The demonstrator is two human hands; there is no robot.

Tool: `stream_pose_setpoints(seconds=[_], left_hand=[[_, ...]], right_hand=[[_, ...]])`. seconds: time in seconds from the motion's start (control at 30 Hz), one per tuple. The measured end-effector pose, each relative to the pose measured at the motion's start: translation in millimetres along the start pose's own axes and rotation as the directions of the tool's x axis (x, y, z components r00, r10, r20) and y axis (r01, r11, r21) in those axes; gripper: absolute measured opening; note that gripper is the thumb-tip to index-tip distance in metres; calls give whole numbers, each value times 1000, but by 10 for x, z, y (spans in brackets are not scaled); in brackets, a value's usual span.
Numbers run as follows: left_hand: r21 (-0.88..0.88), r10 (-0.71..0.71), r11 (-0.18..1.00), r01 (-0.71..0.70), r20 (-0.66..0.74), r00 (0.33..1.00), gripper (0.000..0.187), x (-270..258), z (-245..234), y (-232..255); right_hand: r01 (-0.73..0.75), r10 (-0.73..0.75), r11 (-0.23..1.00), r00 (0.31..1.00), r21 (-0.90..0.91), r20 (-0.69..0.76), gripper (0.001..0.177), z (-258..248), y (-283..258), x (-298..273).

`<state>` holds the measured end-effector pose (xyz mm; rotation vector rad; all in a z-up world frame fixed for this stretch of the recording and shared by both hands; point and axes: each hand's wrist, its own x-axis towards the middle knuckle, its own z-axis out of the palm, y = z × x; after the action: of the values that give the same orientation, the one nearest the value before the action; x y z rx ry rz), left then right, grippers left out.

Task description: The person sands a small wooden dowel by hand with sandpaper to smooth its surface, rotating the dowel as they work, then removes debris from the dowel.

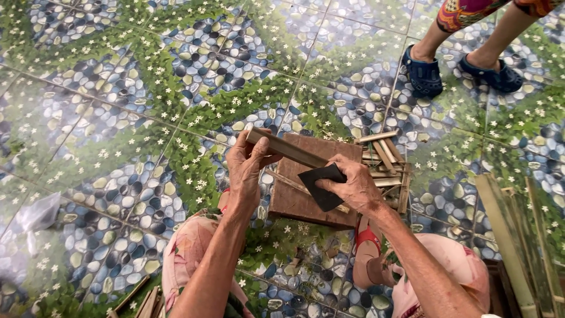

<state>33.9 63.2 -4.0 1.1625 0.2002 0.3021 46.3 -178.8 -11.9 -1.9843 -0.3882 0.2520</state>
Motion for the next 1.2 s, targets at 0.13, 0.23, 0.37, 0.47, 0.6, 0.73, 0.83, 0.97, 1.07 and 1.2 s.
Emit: stream_pose_setpoints(seconds=[0.13, 0.23, 0.37, 0.47, 0.6, 0.73, 0.83, 0.97, 1.07, 1.2], left_hand=[[-15, -4, 1000, 4, 12, 1000, 24, -14, -20, -34], [-30, -28, 999, 29, 26, 999, 28, -36, -16, -96], [114, -111, 988, 100, 88, 990, 34, -85, 111, -65], [306, -195, 940, 151, 119, 974, 37, -158, 118, -166], [316, -327, 904, 288, 77, 942, 45, -135, 70, -396], [248, -331, 918, 310, 48, 943, 44, -76, -38, -454], [294, -283, 921, 254, 57, 958, 35, -105, -32, -361], [676, -313, 732, 88, 219, 924, 41, -345, 281, -21], [808, -390, 588, 22, 260, 883, 38, -377, 334, -77], [774, -400, 631, -59, 390, 830, 25, -443, 428, 83]], right_hand=[[2, -2, 1000, 1000, -14, -6, 16, 40, 53, 13], [-78, 71, 994, 994, -77, -86, 35, 138, 145, 44], [-146, 152, 984, 987, 99, -50, 29, 203, -1, 75], [-163, 173, 974, 984, 159, -48, 27, 344, 15, 76], [-254, 259, 935, 966, 247, 16, 23, 345, 149, 48], [-204, 206, 875, 978, 439, 45, 24, 338, 50, 18], [-105, 146, 768, 989, 631, -12, 39, 374, 162, 85], [-47, 192, 732, 971, 680, -140, 37, 265, 171, 128], [-34, 210, 769, 956, 638, -203, 30, 197, 73, 141], [-74, 274, 887, 878, 455, -391, 34, 193, 93, 194]])
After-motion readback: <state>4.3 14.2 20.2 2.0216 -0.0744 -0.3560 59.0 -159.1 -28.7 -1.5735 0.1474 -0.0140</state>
